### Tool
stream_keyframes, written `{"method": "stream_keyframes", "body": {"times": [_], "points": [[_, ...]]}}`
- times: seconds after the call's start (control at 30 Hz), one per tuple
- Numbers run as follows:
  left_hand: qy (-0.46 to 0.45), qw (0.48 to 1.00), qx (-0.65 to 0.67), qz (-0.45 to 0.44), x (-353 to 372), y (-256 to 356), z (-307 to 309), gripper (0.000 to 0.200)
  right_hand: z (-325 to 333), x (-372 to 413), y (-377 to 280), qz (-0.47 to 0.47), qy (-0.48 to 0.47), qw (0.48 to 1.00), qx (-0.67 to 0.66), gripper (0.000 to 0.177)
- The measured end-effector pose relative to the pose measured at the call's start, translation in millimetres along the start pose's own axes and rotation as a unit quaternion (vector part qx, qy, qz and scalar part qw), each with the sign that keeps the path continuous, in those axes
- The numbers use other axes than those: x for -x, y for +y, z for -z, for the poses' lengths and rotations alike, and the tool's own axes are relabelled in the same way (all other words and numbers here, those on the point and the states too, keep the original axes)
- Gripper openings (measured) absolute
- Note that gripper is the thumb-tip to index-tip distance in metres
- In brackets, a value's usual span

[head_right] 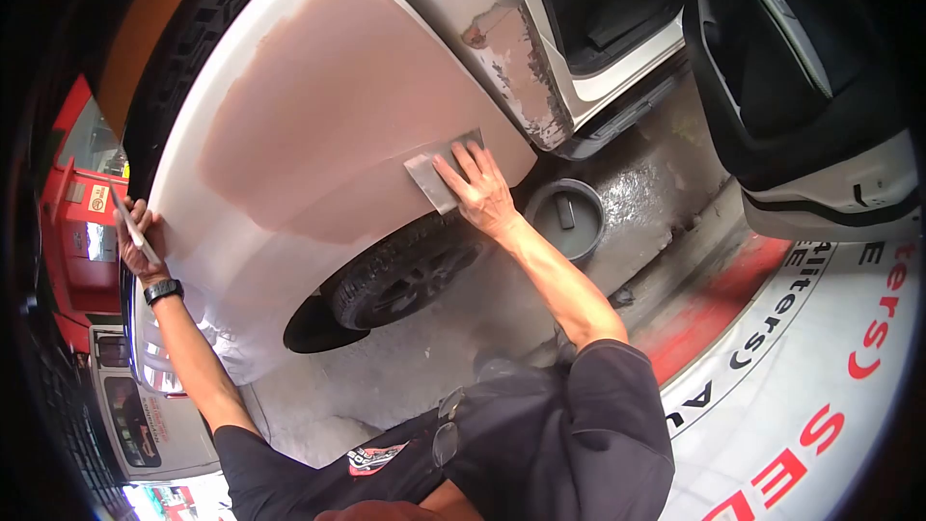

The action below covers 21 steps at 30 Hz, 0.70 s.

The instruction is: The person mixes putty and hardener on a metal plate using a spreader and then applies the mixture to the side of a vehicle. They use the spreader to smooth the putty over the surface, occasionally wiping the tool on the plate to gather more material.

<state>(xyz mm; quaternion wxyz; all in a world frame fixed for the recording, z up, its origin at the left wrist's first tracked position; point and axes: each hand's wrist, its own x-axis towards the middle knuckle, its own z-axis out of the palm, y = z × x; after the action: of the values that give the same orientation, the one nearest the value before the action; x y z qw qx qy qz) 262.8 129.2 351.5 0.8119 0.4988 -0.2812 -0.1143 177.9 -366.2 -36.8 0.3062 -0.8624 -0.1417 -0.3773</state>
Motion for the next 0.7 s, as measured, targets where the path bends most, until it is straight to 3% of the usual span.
{"method": "stream_keyframes", "body": {"times": [0.07, 0.13, 0.17, 0.23, 0.3, 0.33, 0.4, 0.43, 0.5, 0.53, 0.63, 0.7], "points": [[0.028, 0.999, -0.015, 0.003, -3, -8, -16, 0.045, 13, 12, -6, 0.006, -0.060, 0.998, -0.016, 0.068], [0.062, 0.996, -0.052, 0.036, 1, -1, -21, 0.045, 36, 11, -14, 0.041, -0.048, 0.998, 0.004, 0.065], [0.084, 0.988, -0.125, -0.022, 4, -6, -17, 0.045, 48, 6, -16, 0.060, -0.042, 0.997, 0.013, 0.063], [0.182, 0.977, -0.097, 0.053, -3, -42, -103, 0.048, 85, -25, -29, 0.126, -0.020, 0.991, 0.047, 0.053], [0.140, 0.940, -0.310, -0.026, 5, -80, -122, 0.050, 119, -57, -52, 0.202, -0.032, 0.975, 0.085, 0.053], [0.112, 0.896, -0.421, -0.084, 9, -97, -133, 0.050, 136, -75, -68, 0.242, -0.041, 0.966, 0.081, 0.052], [0.146, 0.885, -0.441, -0.041, -4, -127, -169, 0.047, 159, -101, -95, 0.299, -0.056, 0.948, 0.090, 0.050], [0.240, 0.915, -0.317, 0.072, -14, -135, -190, 0.047, 165, -112, -105, 0.318, -0.043, 0.943, 0.087, 0.049], [0.187, 0.946, -0.229, 0.128, -20, -135, -229, 0.042, 170, -128, -117, 0.337, -0.021, 0.937, 0.091, 0.053], [0.209, 0.941, -0.236, 0.125, -21, -139, -236, 0.043, 173, -136, -122, 0.340, -0.019, 0.936, 0.095, 0.052], [0.164, 0.934, -0.258, 0.186, -21, -140, -242, 0.047, 173, -151, -133, 0.344, -0.024, 0.932, 0.108, 0.052], [0.213, 0.907, -0.315, 0.182, -21, -146, -238, 0.051, 166, -155, -138, 0.348, -0.039, 0.930, 0.114, 0.054]]}}
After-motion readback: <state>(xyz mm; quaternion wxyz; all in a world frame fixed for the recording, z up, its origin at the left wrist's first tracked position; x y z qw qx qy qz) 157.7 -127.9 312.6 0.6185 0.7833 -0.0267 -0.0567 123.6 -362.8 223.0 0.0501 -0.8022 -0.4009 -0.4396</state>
